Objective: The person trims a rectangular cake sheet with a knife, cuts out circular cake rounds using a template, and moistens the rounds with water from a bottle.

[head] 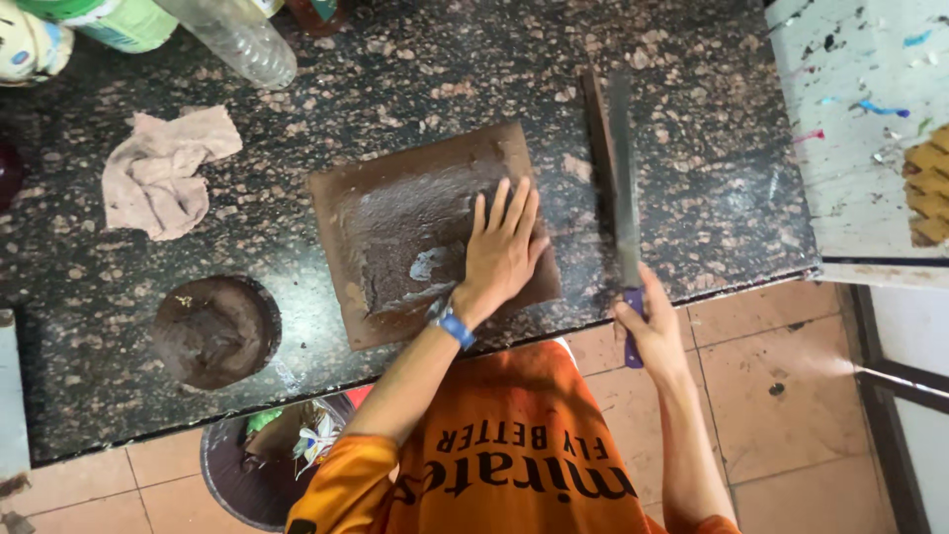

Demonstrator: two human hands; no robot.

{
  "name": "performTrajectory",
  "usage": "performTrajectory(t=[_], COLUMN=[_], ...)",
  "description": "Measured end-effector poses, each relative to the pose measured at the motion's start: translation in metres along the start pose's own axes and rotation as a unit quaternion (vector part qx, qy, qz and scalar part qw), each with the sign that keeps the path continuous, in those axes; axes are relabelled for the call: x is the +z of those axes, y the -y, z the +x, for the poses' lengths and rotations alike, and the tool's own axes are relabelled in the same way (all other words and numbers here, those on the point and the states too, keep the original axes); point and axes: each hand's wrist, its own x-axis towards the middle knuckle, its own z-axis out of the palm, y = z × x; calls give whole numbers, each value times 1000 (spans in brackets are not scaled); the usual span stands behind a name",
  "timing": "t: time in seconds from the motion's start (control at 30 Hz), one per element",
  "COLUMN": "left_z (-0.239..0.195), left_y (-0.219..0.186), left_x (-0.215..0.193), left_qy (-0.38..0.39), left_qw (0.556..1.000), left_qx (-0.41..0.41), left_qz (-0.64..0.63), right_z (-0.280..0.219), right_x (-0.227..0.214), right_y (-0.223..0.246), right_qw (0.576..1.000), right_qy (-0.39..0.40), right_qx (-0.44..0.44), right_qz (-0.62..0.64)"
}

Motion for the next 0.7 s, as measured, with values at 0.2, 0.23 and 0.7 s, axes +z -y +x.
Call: performTrajectory(t=[0.2,0.23,0.7], left_z=[-15,-13,-7], left_y=[-1,-2,-7], left_x=[-8,-6,-3], left_qy=[-37,-44,-20], left_qw=[998,998,994], left_qx=[-30,-44,-100], left_qz=[27,28,41], right_z=[20,25,53], right_x=[26,30,41], right_y=[-10,-15,-29], right_qw=[990,988,981], right_qy=[20,26,42], right_qx=[116,132,179], right_qz=[73,70,-56])
